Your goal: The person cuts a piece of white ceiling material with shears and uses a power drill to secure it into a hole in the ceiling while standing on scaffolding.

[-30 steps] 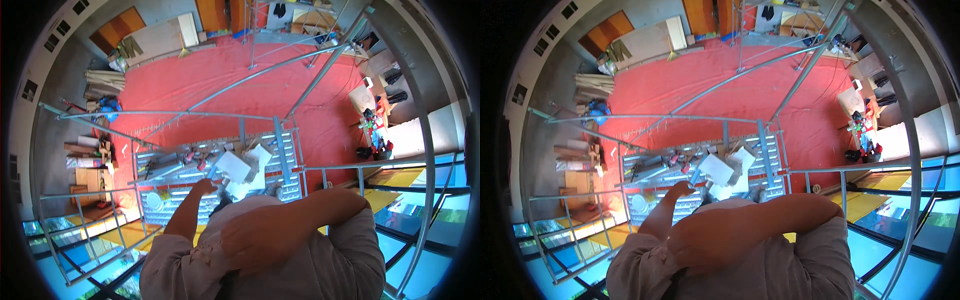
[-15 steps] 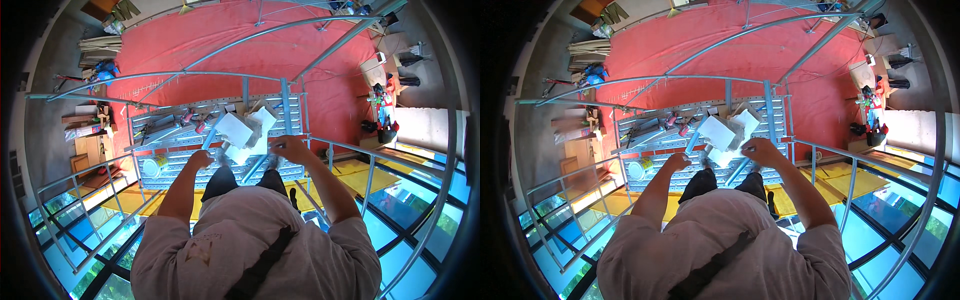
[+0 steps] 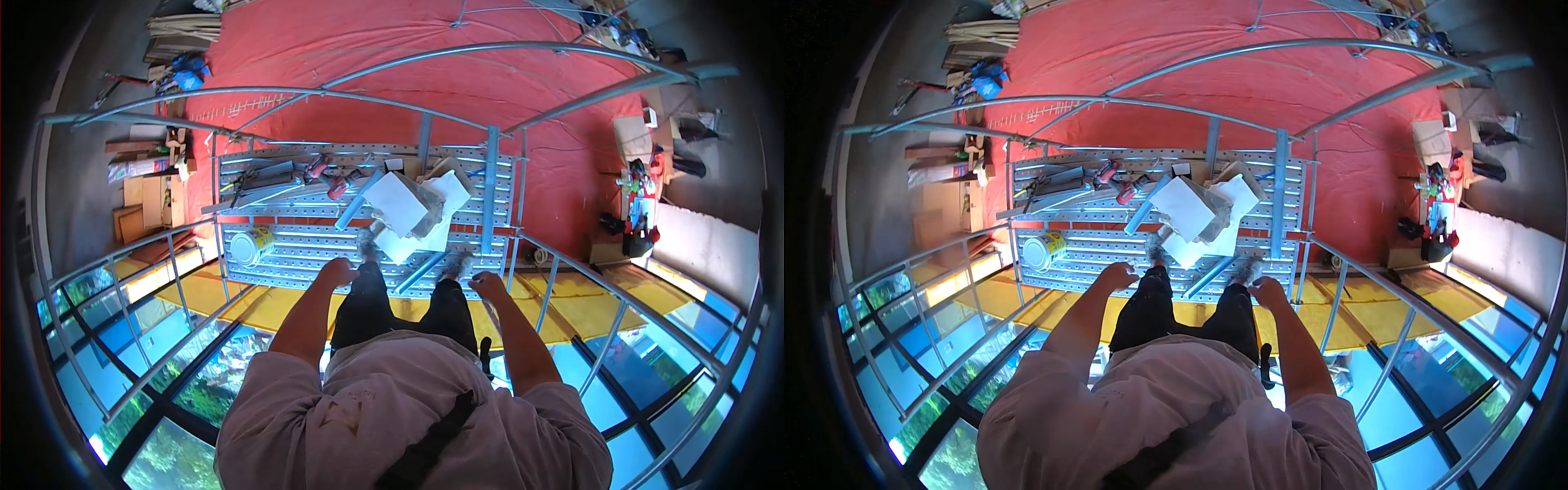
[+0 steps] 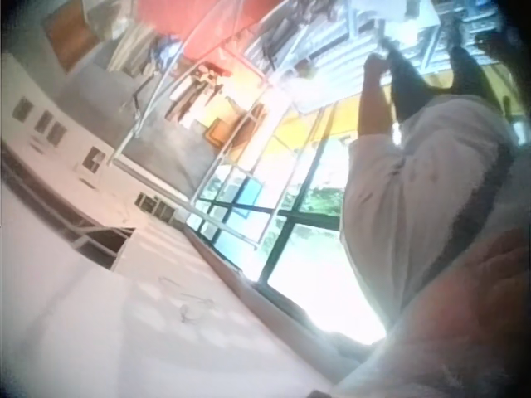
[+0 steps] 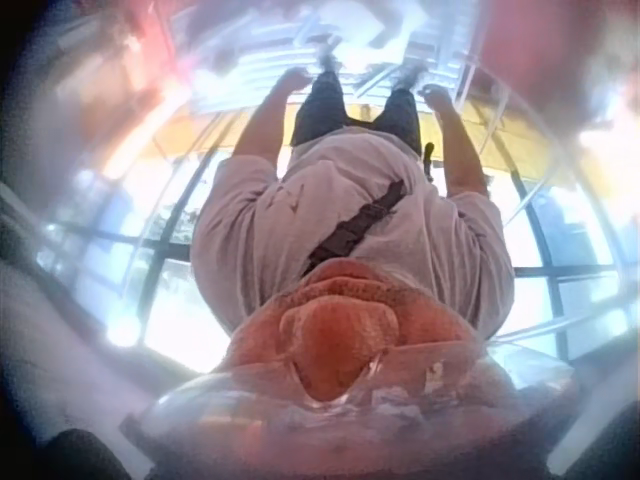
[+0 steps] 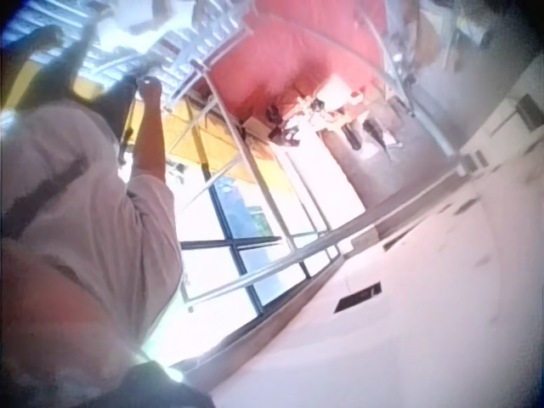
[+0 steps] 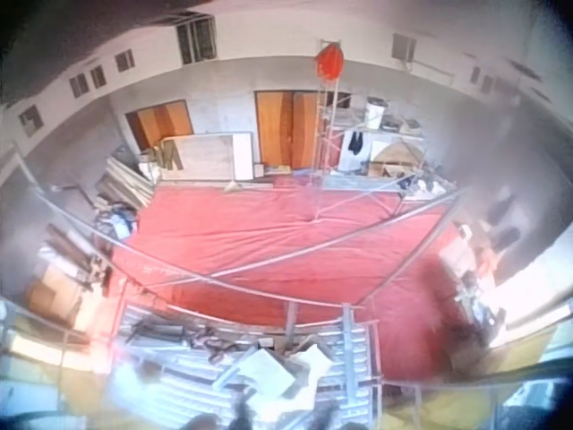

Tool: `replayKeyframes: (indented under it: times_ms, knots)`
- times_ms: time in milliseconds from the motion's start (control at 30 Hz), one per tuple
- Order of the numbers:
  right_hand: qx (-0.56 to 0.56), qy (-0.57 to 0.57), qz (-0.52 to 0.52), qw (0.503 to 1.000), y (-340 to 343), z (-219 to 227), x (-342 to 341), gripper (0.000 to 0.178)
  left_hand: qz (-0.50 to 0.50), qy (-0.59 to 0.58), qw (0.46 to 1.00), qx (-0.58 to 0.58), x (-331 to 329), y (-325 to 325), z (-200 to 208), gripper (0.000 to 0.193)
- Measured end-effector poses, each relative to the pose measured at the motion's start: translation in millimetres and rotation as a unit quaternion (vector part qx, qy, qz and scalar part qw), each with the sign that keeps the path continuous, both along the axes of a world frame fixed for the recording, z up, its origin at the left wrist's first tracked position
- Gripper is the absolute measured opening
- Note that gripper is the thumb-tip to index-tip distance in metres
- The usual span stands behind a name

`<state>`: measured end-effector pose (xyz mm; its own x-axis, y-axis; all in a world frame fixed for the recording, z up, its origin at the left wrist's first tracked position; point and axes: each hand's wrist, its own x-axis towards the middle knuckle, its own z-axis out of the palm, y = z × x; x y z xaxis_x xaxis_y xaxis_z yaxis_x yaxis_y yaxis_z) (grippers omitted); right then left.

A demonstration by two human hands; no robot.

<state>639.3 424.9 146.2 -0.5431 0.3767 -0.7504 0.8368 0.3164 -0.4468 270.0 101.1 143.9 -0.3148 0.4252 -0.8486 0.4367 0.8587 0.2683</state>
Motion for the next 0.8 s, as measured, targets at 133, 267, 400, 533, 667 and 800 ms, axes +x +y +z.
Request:
replayKeyframes:
  times_ms: [133, 267, 400, 533, 667, 800]
  knots:
    - [-0.04, -0.042, 0.006, 0.998, -8.5, -18.7, -0.1, 0.052, -0.041, -0.016, 0.999, -0.009, 10.4, -9.4, -22.6, 0.052]
    - [-0.015, -0.074, 0.02, 0.997, -22.3, -35.6, 8.0, 0.06, -0.029, -0.029, 0.999, -0.015, 9.3, -6.5, -53.4, 0.052]
    - [0.042, -0.134, 0.078, 0.987, -43.9, -54.5, 13.4, 0.057, 0.006, 0.016, 1.0, 0.014, -3.3, 14.5, -102.0, 0.055]
    - [0.094, -0.081, 0.081, 0.989, -61.2, -94.4, 0.0, 0.05, 0.073, 0.009, 0.997, 0.0, -23.1, 42.5, -156.7, 0.062]
    - [0.059, 0.02, 0.006, 0.998, -61.2, -165.0, -23.4, 0.048, 0.209, 0.051, 0.975, 0.052, -28.7, 59.9, -212.1, 0.061]
    - [0.099, 0.069, 0.004, 0.993, -56.4, -238.9, -41.3, 0.048, 0.209, 0.039, 0.977, -0.01, -54.3, 91.0, -286.3, 0.053]
